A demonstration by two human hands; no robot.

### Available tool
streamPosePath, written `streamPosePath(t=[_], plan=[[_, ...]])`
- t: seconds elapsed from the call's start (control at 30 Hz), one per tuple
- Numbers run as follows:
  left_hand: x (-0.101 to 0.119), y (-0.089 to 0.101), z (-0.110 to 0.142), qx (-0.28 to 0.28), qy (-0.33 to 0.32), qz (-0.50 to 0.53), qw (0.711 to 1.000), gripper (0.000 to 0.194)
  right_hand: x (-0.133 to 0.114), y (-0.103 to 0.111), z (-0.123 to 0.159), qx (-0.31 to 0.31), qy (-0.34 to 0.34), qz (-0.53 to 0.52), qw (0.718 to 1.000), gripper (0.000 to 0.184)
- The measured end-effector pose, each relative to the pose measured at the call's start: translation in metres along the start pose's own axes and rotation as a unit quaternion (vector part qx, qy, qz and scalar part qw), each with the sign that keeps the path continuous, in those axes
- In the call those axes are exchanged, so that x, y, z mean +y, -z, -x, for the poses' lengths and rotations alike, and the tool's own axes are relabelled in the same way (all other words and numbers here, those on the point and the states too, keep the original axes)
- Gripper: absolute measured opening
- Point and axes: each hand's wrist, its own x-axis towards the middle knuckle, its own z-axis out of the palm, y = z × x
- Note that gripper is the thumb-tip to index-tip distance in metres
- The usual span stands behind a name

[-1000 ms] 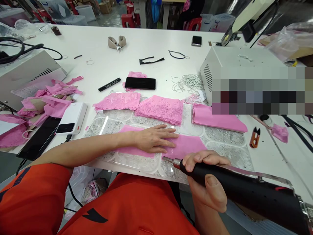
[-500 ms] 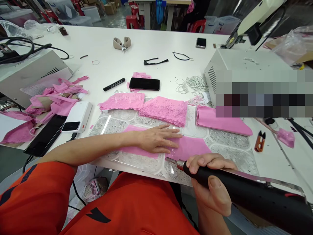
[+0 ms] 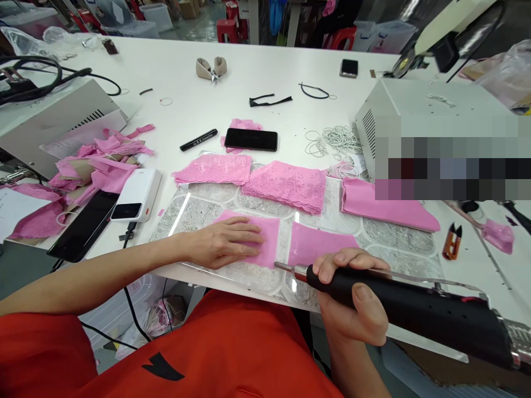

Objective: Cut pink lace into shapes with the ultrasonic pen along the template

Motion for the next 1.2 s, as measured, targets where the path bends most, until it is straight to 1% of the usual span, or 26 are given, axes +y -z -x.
streamPosePath(t=[0.13, 0.27, 0.43, 0.63, 0.8, 1.03, 1.2], plan=[[-0.003, -0.002, 0.003, -0.020, 0.013, 0.004, 1.000, 0.029, -0.003, 0.001, 0.000, -0.003, -0.009, 0.001, 1.000, 0.017], [-0.005, -0.004, 0.003, -0.023, 0.004, -0.002, 1.000, 0.030, -0.003, 0.002, 0.001, -0.017, -0.012, 0.004, 1.000, 0.019], [-0.008, -0.003, 0.006, -0.034, 0.003, -0.011, 0.999, 0.032, -0.002, 0.001, 0.003, -0.009, -0.009, 0.013, 1.000, 0.018], [-0.013, -0.002, 0.008, -0.016, -0.020, -0.009, 1.000, 0.032, -0.003, 0.000, 0.003, -0.026, 0.000, 0.013, 1.000, 0.018], [-0.015, -0.002, 0.009, 0.001, -0.024, 0.005, 1.000, 0.031, -0.005, -0.002, 0.003, -0.023, -0.011, 0.011, 1.000, 0.018], [-0.014, -0.002, 0.007, -0.006, -0.034, -0.017, 0.999, 0.031, -0.006, 0.001, 0.000, -0.018, -0.002, 0.013, 1.000, 0.019], [-0.014, -0.002, 0.007, 0.003, -0.035, -0.011, 0.999, 0.030, -0.004, -0.003, -0.001, -0.024, 0.004, 0.021, 1.000, 0.019]])
